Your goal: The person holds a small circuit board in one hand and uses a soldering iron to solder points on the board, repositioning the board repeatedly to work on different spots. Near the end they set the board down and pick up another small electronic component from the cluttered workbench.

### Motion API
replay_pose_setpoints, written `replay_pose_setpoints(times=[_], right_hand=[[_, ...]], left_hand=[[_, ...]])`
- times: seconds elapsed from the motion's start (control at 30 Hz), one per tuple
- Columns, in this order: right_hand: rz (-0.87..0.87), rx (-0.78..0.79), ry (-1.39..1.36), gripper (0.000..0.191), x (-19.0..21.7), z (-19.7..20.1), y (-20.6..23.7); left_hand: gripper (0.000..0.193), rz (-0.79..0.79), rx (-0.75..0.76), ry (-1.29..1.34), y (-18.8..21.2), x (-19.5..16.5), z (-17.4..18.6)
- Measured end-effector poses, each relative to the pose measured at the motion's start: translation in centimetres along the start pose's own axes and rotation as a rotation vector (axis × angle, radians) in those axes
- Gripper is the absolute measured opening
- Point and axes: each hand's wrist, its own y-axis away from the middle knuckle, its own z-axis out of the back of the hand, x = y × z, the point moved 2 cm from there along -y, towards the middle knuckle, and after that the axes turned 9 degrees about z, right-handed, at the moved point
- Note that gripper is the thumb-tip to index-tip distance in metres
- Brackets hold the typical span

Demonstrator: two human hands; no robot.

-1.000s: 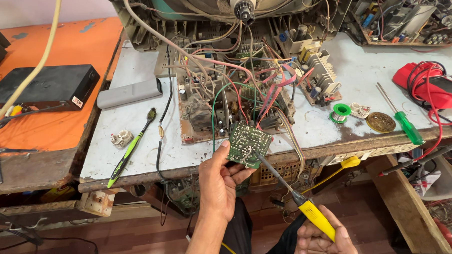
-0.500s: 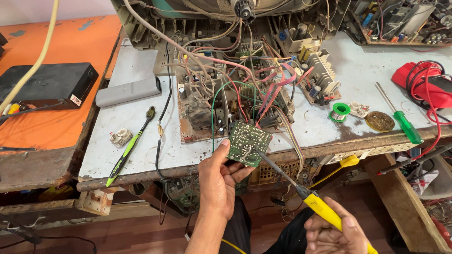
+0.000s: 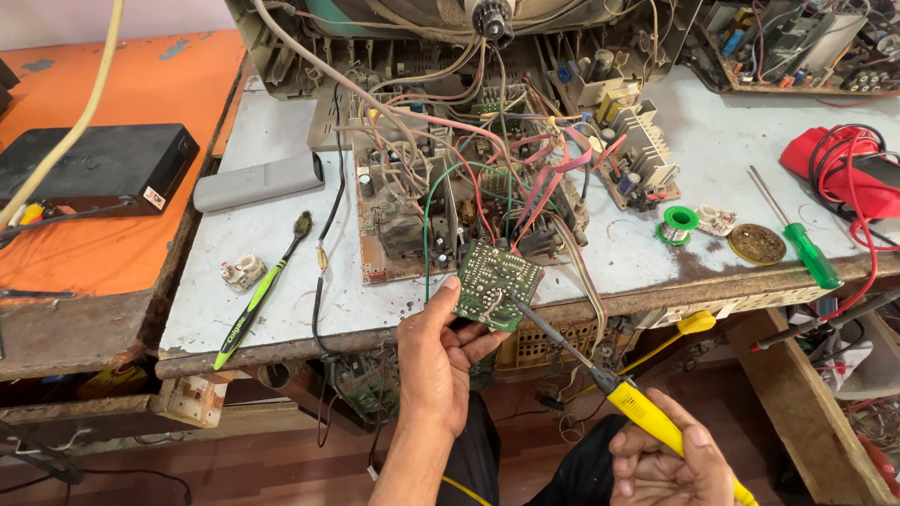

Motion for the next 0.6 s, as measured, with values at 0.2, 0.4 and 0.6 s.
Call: replay_pose_setpoints(times=[0.2,0.4,0.6], right_hand=[[-0.015,0.029,-0.051,0.059,-1.8,1.8,-0.4],[-0.099,0.44,-0.082,0.062,-1.2,8.9,-2.3],[-0.168,0.694,-0.22,0.052,-2.9,16.4,-3.7]], left_hand=[[0.041,-0.004,-0.001,-0.012,-0.1,0.1,0.2],[0.039,0.007,0.009,-0.002,-0.2,0.2,0.2],[0.041,-0.017,0.128,-0.103,0.4,0.8,0.7]])
